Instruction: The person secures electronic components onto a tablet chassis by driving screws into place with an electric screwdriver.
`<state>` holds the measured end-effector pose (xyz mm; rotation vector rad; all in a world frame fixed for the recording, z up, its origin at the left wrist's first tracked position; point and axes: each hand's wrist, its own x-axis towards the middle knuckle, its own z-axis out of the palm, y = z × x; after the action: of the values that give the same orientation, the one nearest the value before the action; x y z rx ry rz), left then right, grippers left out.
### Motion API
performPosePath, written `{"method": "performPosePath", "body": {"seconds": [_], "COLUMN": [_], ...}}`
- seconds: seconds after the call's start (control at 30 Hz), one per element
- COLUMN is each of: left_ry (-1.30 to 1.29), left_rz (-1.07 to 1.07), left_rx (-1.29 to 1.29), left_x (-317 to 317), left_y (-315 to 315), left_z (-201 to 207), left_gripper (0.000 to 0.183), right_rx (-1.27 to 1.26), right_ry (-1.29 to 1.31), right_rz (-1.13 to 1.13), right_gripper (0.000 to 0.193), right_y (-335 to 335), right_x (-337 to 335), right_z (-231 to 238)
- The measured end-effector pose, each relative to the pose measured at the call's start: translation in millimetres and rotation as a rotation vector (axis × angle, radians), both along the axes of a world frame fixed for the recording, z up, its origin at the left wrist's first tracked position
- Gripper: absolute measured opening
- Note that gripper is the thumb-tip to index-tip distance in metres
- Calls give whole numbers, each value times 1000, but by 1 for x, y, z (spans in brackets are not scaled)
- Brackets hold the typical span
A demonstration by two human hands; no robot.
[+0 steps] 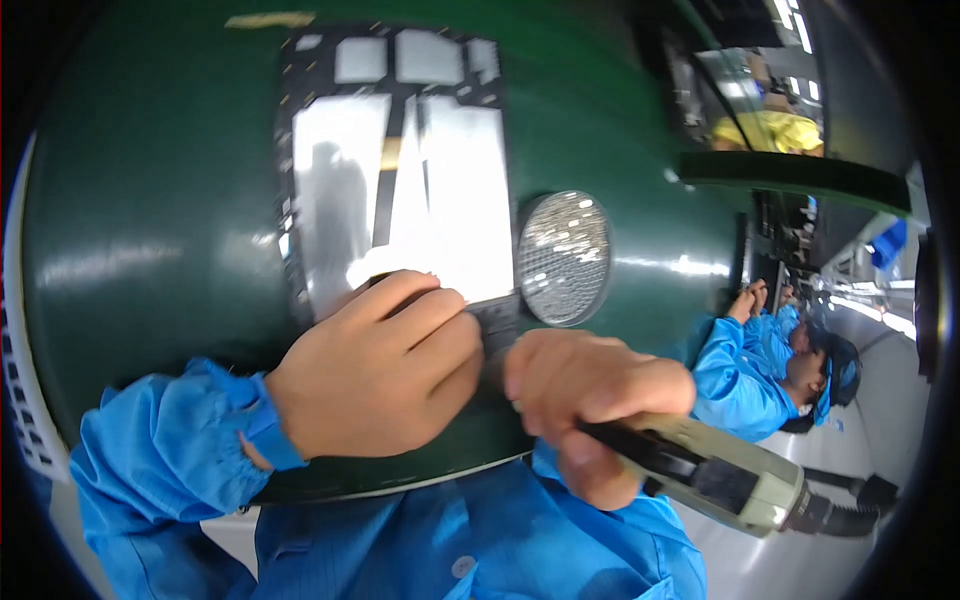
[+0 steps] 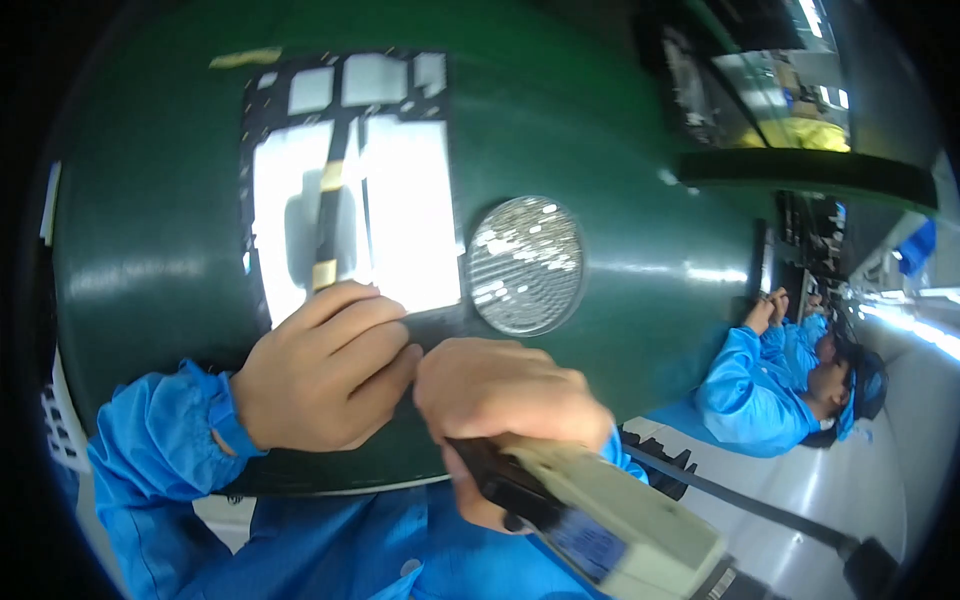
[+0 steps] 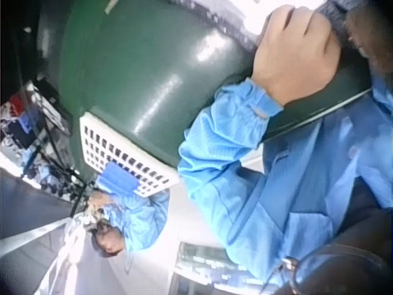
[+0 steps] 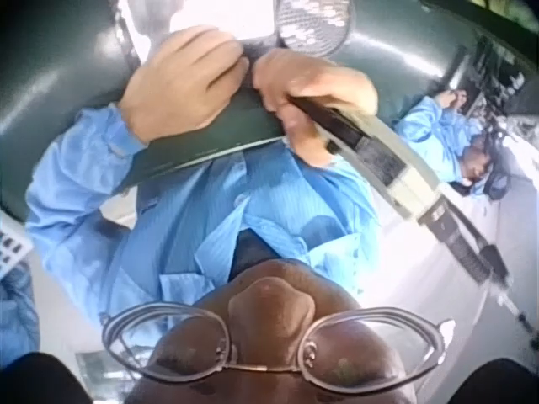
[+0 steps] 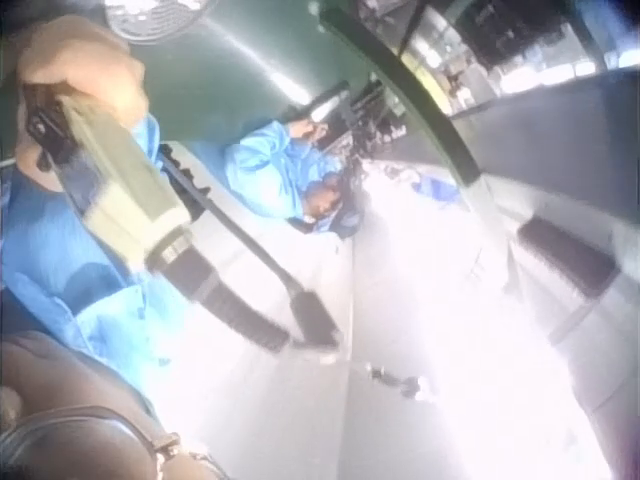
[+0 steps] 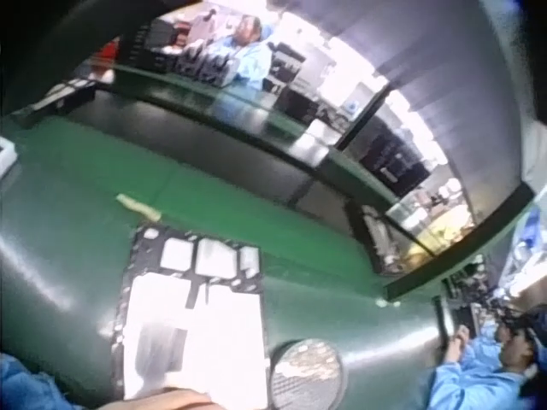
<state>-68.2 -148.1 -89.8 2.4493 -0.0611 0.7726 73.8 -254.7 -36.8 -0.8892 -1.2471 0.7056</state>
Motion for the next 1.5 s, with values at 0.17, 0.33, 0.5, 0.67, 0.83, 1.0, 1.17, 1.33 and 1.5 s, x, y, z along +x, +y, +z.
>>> {"method": "performPosePath", "body": {"seconds": [0.17,0.33,0.5,0.67,0.83,1.0,1.17,1.33,1.5], "left_ry": [66,67,140,98,104,67,84,112,133], "left_rz": [-40,-70,-59,-82,-59,-64,-92,-123,-194], "left_rx": [9,32,119,33,12,79,90,75,-33], "left_x": [4,1,3,7,7,6,5,11,12], "left_y": [0,-3,-4,-2,2,-3,-2,0,6], "left_z": [0,5,15,11,5,2,6,8,9], "left_gripper": [31,27,18,27,26,14,15,16,18], "right_rx": [-49,-23,0,56,5,-50,-61,-49,-52], "right_ry": [150,93,103,23,64,8,3,9,18], "right_rz": [-73,-435,-617,-675,-669,-713,-719,-687,-698], "right_gripper": [33,34,32,26,31,32,32,32,32], "right_y": [-19,-30,-30,-39,-34,-40,-42,-44,-44], "right_x": [32,77,102,114,118,115,114,117,116], "right_z": [4,3,-13,-13,-17,-18,-19,-20,-20]}}
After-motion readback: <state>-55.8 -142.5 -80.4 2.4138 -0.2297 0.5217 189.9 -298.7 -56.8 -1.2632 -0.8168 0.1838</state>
